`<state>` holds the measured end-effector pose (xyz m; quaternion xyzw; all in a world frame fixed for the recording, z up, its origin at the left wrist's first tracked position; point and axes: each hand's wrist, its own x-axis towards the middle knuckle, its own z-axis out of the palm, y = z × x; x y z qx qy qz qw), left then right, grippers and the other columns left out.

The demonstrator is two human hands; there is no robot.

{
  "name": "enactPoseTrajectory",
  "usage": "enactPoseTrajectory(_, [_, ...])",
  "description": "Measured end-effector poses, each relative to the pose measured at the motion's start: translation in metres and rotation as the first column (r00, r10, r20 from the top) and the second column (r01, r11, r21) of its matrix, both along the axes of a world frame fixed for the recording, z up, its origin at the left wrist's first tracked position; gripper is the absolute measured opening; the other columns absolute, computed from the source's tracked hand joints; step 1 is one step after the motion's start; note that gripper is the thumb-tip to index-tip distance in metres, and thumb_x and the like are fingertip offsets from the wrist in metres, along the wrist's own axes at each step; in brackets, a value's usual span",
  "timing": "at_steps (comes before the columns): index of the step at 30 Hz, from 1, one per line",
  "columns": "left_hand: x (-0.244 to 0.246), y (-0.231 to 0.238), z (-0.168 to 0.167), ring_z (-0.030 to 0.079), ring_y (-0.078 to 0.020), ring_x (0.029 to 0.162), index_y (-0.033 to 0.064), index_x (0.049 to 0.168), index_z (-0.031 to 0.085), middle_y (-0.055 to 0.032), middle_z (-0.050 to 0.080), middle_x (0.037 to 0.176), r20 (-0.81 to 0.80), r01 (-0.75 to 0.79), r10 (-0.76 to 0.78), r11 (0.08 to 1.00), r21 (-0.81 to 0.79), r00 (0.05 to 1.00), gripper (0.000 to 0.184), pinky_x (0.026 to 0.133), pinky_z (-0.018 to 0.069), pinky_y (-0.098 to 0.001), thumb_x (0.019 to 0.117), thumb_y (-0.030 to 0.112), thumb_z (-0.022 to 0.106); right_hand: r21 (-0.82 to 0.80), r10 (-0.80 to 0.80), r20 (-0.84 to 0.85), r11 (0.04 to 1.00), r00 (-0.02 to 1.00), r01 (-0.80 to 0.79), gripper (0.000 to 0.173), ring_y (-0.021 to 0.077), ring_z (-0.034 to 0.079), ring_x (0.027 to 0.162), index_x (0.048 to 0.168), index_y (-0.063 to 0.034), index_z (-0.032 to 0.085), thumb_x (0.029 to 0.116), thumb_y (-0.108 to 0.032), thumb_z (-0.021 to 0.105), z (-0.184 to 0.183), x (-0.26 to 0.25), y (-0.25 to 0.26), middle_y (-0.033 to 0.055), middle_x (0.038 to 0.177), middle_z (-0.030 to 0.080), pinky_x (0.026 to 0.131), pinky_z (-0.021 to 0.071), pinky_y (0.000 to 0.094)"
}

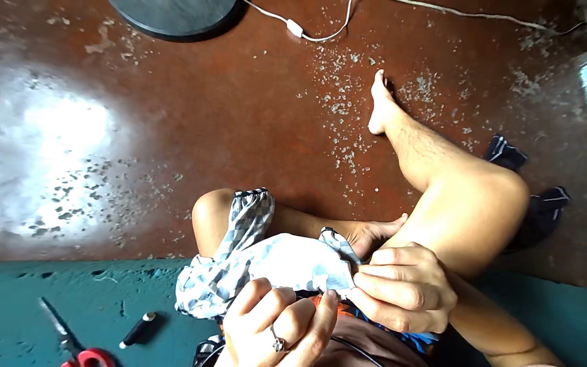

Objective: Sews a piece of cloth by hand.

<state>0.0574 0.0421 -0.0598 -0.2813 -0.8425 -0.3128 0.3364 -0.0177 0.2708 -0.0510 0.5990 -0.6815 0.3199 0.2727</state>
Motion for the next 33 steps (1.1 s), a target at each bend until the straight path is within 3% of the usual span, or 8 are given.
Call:
enactPoseTrajectory(14, [-0.001,-0.002,-0.002,0.043,-0.017,0.07,0.0115,0.101,0.062,-0.0023,0.046,0.077,-0.009,-0.009,0.009,1.0,-0.005,1.0,0.007,0.074,0.0361,-0.0285,0.1003,0.018,0.062,0.001,0.002,-0.002,1.0,1.0,-0.002,0.006,0.0192,0.062,0.078,0.102,0.0004,0.064,0.0995,0.0,0.058,0.0,-0.001,-0.001,0.012,0.09,0.065,0.075,0.0522,0.0279])
enactPoseTrajectory(18, [-0.003,0.002,-0.002,0.045,-0.0144,0.069,0.0137,0.098,0.061,-0.0009,0.048,0.075,0.042,-0.039,0.036,0.997,0.068,0.998,0.006,0.073,0.0375,-0.0256,0.0986,0.02,0.062,-0.026,0.044,0.228,0.999,0.973,-0.039,0.005,0.0178,0.064,0.082,0.104,-0.0034,0.062,0.1013,-0.007,0.062,-0.002,-0.006,-0.005,0.0116,0.093,0.064,0.077,0.0535,0.0246])
enactPoseTrajectory(21, [-0.007,0.002,-0.001,0.049,-0.0109,0.07,0.0137,0.093,0.062,-0.0005,0.051,0.074,0.187,-0.038,0.005,0.984,0.173,0.982,0.007,0.073,0.0382,-0.0216,0.0963,0.019,0.063,-0.117,0.154,0.536,0.987,0.83,-0.108,0.006,0.0121,0.068,0.09,0.1,0.0009,0.068,0.0976,-0.004,0.066,-0.005,-0.011,-0.013,0.0132,0.092,0.069,0.083,0.0543,0.0178])
enactPoseTrajectory(25, [-0.01,-0.001,0.001,0.051,-0.0053,0.071,0.0102,0.094,0.065,-0.0018,0.054,0.072,0.377,-0.011,-0.107,0.954,0.299,0.92,0.01,0.069,0.0373,-0.0158,0.0949,0.02,0.062,-0.08,0.115,0.826,0.993,0.552,-0.087,0.013,0.0008,0.067,0.089,0.096,0.0044,0.073,0.0953,-0.008,0.068,0.0,-0.009,-0.014,0.0102,0.091,0.073,0.08,0.0531,0.0113])
enactPoseTrajectory(29, [-0.013,-0.003,0.002,0.048,0.0032,0.069,0.0072,0.093,0.066,0.0001,0.053,0.071,0.481,0.003,-0.205,0.922,0.387,0.852,0.015,0.064,0.0355,-0.0088,0.0954,0.021,0.062,-0.086,0.104,0.961,0.993,0.255,-0.081,0.015,-0.0063,0.064,0.087,0.097,0.005,0.073,0.0955,-0.009,0.068,0.003,-0.009,-0.013,0.0009,0.091,0.071,0.079,0.0538,0.0106])
enactPoseTrajectory(33, [-0.017,-0.005,0.0,0.047,0.0084,0.069,0.0057,0.093,0.068,0.0034,0.055,0.071,0.544,0.003,-0.263,0.902,0.432,0.797,0.018,0.064,0.0368,-0.0066,0.0967,0.023,0.062,-0.149,0.15,0.988,0.986,0.019,-0.072,0.007,-0.0091,0.062,0.084,0.097,-0.001,0.072,0.0939,-0.005,0.067,0.005,-0.009,-0.013,-0.0099,0.09,0.068,0.076,0.0532,0.0103])
